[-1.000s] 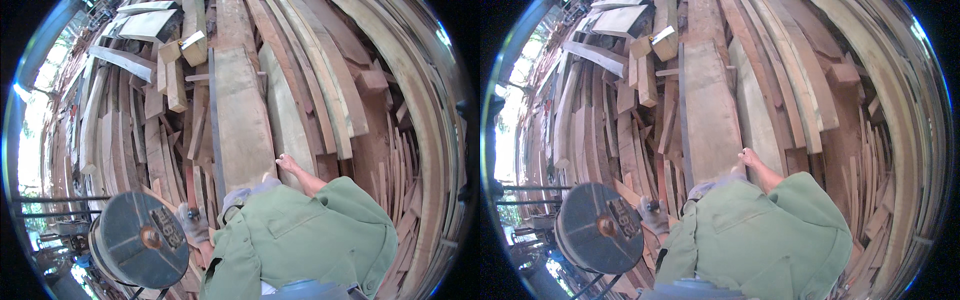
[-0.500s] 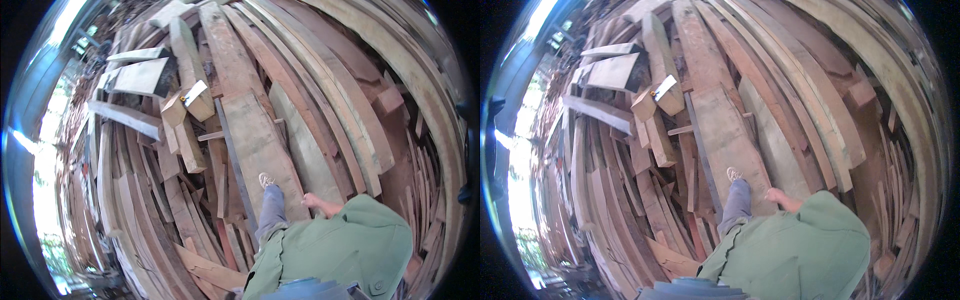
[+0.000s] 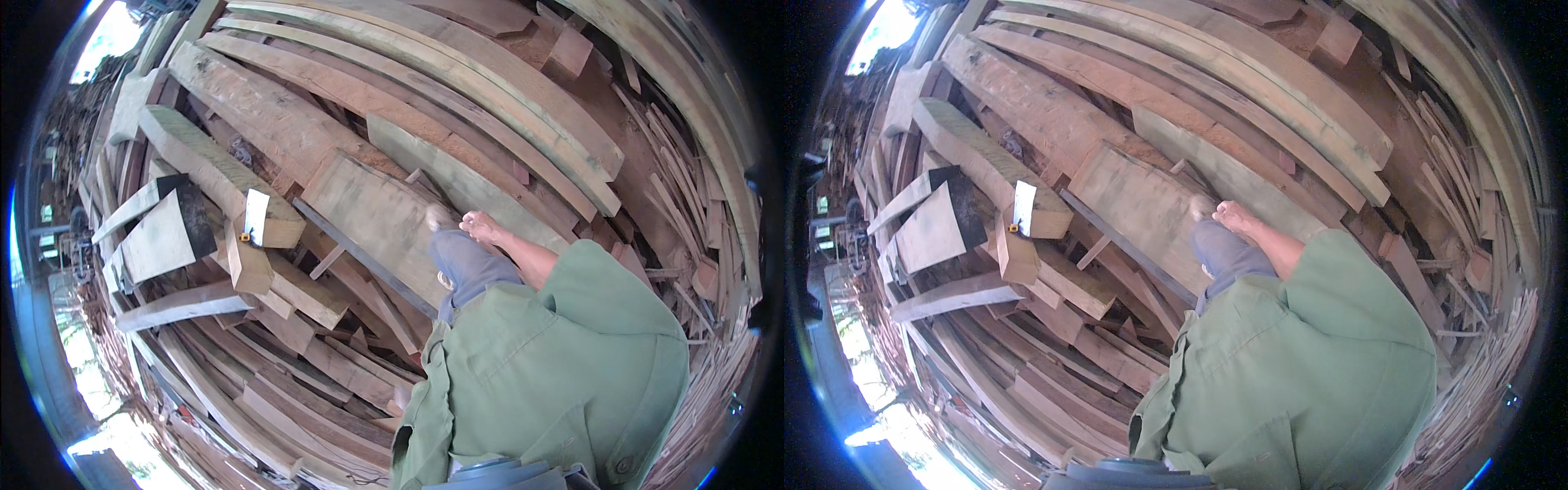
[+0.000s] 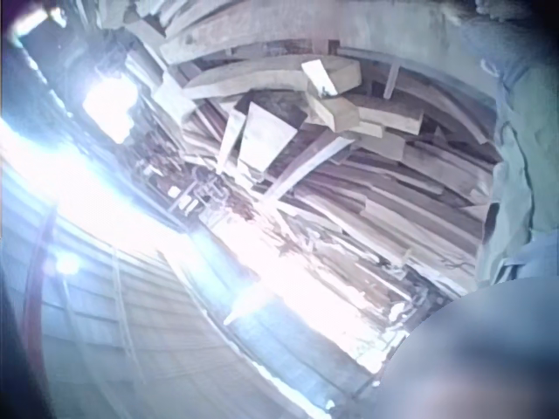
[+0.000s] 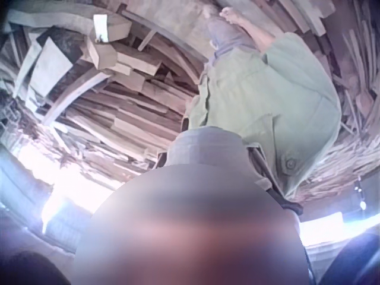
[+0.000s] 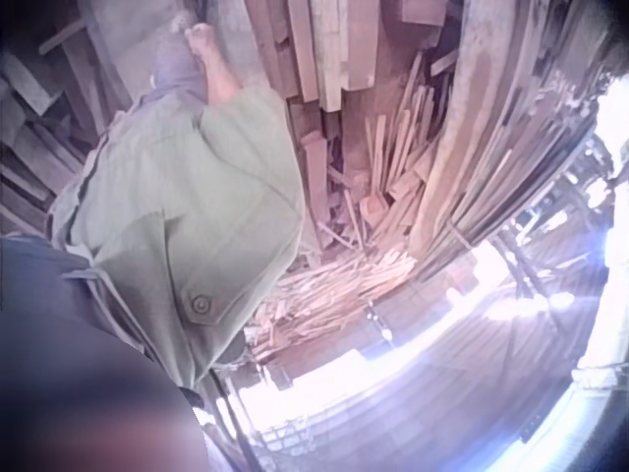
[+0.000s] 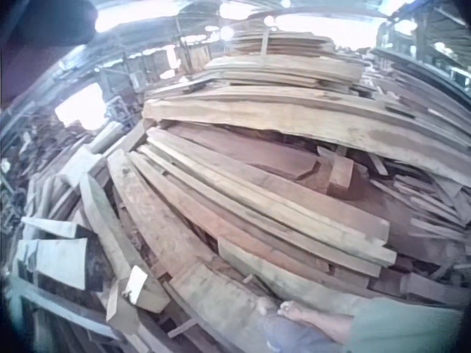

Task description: The person walks through a cluttered lumber yard, holding a small packaged item and a tape measure. They step over and between stacked planks, occasionally lifting or shifting pieces of wood and a strap to navigate the area.

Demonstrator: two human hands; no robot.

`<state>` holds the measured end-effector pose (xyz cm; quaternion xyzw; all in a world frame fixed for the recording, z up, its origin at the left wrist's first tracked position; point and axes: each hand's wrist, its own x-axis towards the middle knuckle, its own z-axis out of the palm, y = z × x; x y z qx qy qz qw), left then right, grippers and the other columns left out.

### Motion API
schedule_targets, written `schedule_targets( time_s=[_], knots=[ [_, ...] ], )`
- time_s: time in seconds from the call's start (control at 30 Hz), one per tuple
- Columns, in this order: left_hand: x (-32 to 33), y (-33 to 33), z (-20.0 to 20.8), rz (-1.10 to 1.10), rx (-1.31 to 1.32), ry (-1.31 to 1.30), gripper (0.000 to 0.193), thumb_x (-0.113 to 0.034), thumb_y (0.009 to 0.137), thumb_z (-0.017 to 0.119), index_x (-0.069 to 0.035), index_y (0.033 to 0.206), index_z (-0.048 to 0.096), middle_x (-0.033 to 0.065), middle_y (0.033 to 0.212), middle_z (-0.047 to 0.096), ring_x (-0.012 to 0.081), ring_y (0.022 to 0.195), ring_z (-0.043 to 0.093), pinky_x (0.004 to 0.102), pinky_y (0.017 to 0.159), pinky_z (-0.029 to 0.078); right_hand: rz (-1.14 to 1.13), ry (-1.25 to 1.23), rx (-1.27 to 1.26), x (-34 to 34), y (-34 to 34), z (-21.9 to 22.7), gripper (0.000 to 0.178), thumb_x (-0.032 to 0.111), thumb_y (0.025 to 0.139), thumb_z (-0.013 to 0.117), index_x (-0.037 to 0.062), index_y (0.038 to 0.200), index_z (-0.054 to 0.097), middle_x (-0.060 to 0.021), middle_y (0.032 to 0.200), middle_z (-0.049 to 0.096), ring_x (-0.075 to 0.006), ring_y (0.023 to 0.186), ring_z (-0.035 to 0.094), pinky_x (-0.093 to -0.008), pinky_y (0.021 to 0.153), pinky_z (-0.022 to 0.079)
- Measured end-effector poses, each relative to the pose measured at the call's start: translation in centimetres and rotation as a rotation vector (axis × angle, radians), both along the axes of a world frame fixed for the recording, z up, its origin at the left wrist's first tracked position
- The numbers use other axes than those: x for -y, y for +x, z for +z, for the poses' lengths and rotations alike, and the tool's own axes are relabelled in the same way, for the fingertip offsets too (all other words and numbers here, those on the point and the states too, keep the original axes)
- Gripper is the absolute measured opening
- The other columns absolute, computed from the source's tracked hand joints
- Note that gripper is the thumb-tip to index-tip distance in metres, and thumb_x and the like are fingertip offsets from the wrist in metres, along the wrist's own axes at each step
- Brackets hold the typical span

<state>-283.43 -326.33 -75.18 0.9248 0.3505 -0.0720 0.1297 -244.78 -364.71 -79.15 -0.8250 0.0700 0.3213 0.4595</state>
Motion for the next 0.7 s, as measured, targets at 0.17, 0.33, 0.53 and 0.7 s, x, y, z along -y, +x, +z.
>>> schedule_targets(
  time_s=[0.17,0.33,0.53,0.7],
  knots=[
    [-13.2,28.3,1.0,0.729,0.458,-1.031,0.035,-0.024,0.094,0.061,-0.007,0.124,0.061,0.0009,0.104,0.064,0.0128,0.088,0.059,0.0275,0.074,0.045,0.092,-0.224,-0.069,0.2,3.0,-6.3,0.041,0.033,0.083,0.06,-0.0068,0.089,0.068,-0.0251,0.085,0.068,-0.0395,0.082,0.068,-0.0478,0.074,0.052],
    [-12.4,52.4,10.2,0.232,0.531,-1.061,0.045,-0.023,0.097,0.06,0.0,0.135,0.052,0.0079,0.115,0.064,0.0152,0.101,0.06,0.0302,0.085,0.048,-0.015,-0.331,-0.131,-0.7,6.9,-9.5,0.039,0.033,0.087,0.056,-0.0034,0.081,0.067,-0.0252,0.078,0.065,-0.0373,0.074,0.064,-0.0497,0.072,0.049],
    [-7.3,68.2,11.9,-0.302,0.068,-0.761,0.058,-0.025,0.096,0.058,0.005,0.142,0.042,0.0199,0.131,0.059,0.0251,0.118,0.058,0.0333,0.101,0.044,-0.579,0.057,-0.097,-5.8,19.6,-2.4,0.043,0.039,0.094,0.051,0.0005,0.078,0.064,-0.0135,0.065,0.063,-0.0201,0.061,0.062,-0.0379,0.054,0.049],
    [-4.2,78.5,9.3,-0.653,-0.319,-0.521,0.062,-0.035,0.092,0.061,-0.001,0.142,0.044,0.0207,0.12,0.066,0.0335,0.113,0.063,0.0385,0.096,0.048,-0.91,0.298,-0.147,-6.5,25.0,2.6,0.04,0.037,0.097,0.055,0.0001,0.084,0.064,-0.0063,0.062,0.06,-0.0144,0.052,0.055,-0.0316,0.05,0.046]
  ],
)
